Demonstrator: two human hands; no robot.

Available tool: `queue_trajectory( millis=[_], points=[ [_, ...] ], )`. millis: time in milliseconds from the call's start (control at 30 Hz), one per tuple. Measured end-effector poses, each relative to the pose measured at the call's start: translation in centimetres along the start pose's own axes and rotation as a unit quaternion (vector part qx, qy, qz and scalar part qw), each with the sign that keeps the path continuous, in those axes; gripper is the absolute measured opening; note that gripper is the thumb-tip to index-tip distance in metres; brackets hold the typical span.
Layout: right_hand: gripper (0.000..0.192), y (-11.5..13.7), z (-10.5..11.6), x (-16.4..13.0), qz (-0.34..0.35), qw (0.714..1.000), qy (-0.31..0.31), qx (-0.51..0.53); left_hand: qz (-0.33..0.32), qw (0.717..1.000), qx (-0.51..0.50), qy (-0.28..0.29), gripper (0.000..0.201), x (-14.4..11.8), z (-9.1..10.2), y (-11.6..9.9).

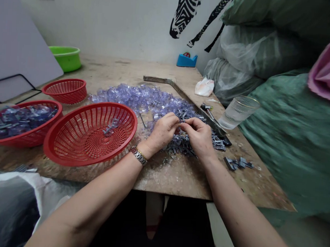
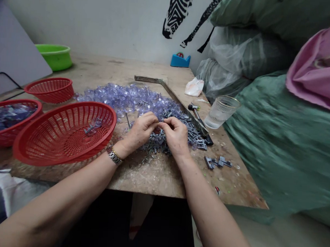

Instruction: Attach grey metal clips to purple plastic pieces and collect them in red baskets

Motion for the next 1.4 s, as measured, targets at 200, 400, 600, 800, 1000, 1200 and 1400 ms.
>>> queue_trajectory(
  millis=[200, 400, 600, 800, 1000, 1200, 1400],
  points=[
    [0.016, -0.8, 0.0, 0.3, -0.020, 0.999, 0.011, 0.035, 0.053, 0.997, -0.043, -0.019, 0.025, -0.1, -0.4, 0.7],
    [0.018, 0.1, -0.1, 0.0, 0.035, 0.999, -0.024, -0.012, 0.177, 0.966, -0.181, -0.050, 0.013, -0.3, -1.1, 2.2],
    [0.013, 0.3, 0.0, -0.1, 0.063, 0.996, -0.026, -0.059, 0.315, 0.904, -0.288, -0.009, 0.011, -0.5, -1.6, 2.4],
    [0.016, 0.2, 0.0, -0.2, 0.088, 0.992, -0.025, -0.087, 0.319, 0.903, -0.286, -0.002, 0.010, -0.5, -1.7, 2.4],
    [0.007, 0.6, 0.1, -0.3, 0.117, 0.988, -0.042, -0.090, 0.265, 0.939, -0.220, -0.002, 0.015, -0.5, -1.6, 2.4],
    [0.005, 0.7, 0.1, -0.2, 0.093, 0.993, -0.041, -0.063, 0.245, 0.939, -0.240, 0.018, 0.017, -0.5, -1.5, 1.8],
    [0.016, 1.2, 0.5, -0.3, 0.134, 0.988, -0.056, -0.052, 0.266, 0.923, -0.278, -0.001, 0.015, -0.5, -1.7, 1.7]
  ],
)
Point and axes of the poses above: each hand's wrist, its own x-axis towards the middle knuckle, its own z-axis out of the back of the hand, y = z × x, the point moved 5 cm from there along x, towards the middle knuckle, and after that the axes turned 9 degrees about -y, right-handed, at the moved point
